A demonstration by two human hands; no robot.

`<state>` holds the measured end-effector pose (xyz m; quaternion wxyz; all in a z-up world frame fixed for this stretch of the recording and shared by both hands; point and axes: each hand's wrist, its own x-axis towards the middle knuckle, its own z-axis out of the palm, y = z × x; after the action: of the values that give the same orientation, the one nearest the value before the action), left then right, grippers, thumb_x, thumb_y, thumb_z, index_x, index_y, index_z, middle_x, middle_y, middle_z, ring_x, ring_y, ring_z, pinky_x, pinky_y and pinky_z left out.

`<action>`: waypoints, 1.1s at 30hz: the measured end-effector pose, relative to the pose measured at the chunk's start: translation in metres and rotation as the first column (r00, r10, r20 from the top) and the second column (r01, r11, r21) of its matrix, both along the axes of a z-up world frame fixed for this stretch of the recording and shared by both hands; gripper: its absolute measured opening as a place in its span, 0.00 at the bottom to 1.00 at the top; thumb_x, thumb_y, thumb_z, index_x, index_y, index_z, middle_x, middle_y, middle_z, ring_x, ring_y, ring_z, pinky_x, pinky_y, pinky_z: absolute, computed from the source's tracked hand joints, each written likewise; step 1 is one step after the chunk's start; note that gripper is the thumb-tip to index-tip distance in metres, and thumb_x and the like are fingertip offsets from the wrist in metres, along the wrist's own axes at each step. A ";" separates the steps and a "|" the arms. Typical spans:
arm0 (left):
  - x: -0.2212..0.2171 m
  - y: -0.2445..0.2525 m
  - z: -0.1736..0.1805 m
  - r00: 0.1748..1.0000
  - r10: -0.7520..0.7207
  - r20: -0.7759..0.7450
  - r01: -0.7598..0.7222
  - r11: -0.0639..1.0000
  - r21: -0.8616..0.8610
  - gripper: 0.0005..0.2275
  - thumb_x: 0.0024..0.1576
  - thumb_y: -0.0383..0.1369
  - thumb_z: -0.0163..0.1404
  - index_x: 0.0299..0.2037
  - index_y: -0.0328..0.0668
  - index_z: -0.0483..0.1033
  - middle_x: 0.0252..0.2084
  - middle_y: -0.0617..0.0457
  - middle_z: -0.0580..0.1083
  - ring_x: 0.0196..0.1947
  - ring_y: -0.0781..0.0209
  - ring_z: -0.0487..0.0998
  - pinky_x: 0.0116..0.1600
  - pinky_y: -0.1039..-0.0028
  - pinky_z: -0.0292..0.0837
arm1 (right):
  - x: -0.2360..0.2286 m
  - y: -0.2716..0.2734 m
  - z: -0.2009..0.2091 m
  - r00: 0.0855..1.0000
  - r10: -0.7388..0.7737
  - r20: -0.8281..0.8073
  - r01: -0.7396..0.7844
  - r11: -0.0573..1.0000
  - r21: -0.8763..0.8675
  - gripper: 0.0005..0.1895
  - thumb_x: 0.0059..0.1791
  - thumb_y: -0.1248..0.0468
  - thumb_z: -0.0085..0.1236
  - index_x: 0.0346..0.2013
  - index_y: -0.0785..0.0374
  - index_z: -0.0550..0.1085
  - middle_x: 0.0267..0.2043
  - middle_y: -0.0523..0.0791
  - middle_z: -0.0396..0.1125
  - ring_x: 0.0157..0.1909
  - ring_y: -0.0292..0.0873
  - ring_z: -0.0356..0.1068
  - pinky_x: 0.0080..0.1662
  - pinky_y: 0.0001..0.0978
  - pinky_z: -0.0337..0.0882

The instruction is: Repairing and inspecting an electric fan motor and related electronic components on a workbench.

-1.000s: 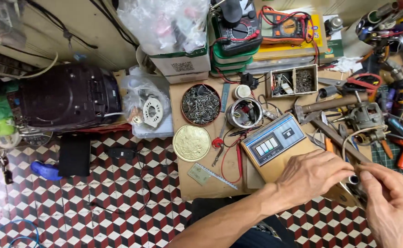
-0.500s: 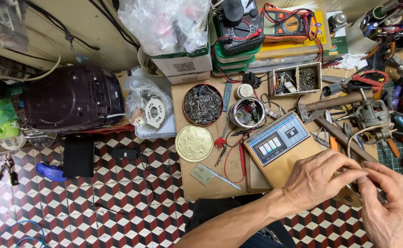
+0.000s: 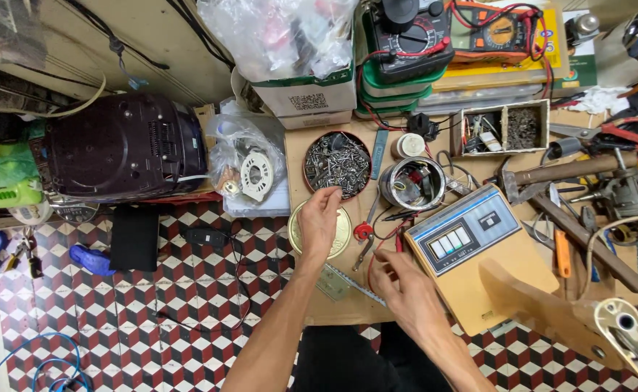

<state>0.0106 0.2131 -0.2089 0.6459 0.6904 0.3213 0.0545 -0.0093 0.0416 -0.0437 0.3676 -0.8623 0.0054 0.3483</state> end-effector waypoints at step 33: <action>0.061 0.049 -0.012 0.814 -0.515 -0.268 0.569 0.617 0.544 0.12 0.58 0.33 0.51 0.51 0.44 0.76 0.37 0.41 0.79 0.33 0.38 0.80 0.39 0.50 0.74 | 0.074 0.051 -0.188 0.926 0.154 0.344 -0.165 0.986 0.002 0.30 0.49 0.66 0.56 0.66 0.72 0.64 0.54 0.62 0.69 0.53 0.61 0.72 0.56 0.45 0.70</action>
<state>0.0721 0.2622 -0.2208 0.3641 0.9240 0.0903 -0.0735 0.0645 0.0931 -0.2320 0.3464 -0.9016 -0.1340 0.2217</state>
